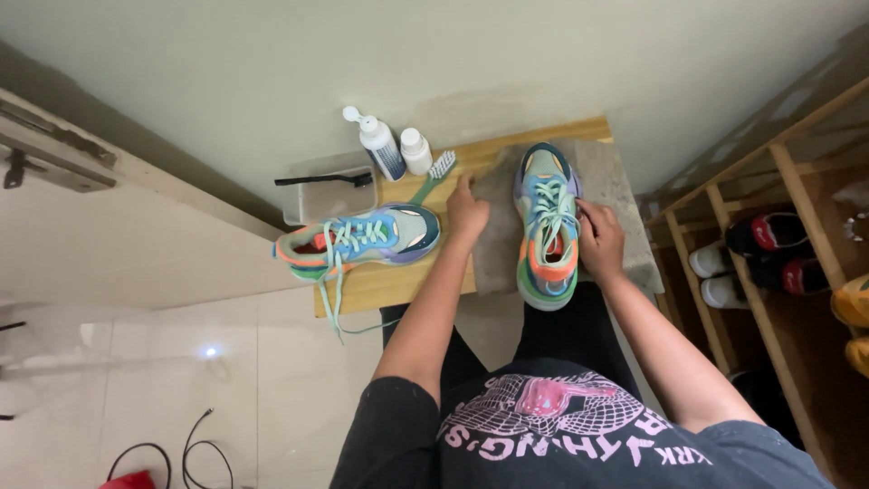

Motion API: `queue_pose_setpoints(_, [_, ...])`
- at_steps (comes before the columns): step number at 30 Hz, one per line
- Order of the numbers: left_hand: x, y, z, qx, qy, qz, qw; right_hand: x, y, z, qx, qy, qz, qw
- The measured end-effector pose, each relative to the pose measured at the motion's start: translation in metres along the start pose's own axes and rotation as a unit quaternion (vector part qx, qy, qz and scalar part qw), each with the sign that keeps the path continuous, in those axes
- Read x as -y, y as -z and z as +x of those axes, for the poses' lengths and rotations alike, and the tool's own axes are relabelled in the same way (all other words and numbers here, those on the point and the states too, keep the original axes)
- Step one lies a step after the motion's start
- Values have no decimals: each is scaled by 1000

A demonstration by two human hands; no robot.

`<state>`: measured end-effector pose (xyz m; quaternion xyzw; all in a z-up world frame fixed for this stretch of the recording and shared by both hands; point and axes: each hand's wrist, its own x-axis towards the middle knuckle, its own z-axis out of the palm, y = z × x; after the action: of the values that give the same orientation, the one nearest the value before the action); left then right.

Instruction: The person wipes the exterior of a pair of colorful sneakers with a cloth. They place a cloth on the table, position one sneaker on it, and wipe the upper and sides before moving the second sneaker next to it.

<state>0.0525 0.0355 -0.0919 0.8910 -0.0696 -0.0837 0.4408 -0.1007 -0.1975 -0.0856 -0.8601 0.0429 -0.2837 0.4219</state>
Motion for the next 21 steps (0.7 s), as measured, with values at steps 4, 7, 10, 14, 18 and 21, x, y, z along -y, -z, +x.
queue_pose_setpoints(4, [-66, 48, -60, 7, 109, -167, 980, 14, 7, 4, 18, -134, 70, 988])
queue_pose_setpoints(7, [-60, 49, -95, 3, 75, -124, 989, 28, 9, -10, 37, -162, 145, 975])
queue_pose_setpoints(10, [-40, 40, -105, 20, 5, -49, 999, 43, 17, -29, 63, -52, 123, 989])
queue_pose_setpoints(14, [15, 9, -87, 23, -56, -13, 998, 79, 42, -43, 63, -81, 147, 984])
queue_pose_setpoints(18, [15, 3, -87, 17, -79, 13, 997, 99, 38, -51, 93, -7, 14, 996])
queue_pose_setpoints(21, [7, 7, -92, -1, -98, -13, 995, 84, 23, -51, 38, 50, -14, 998])
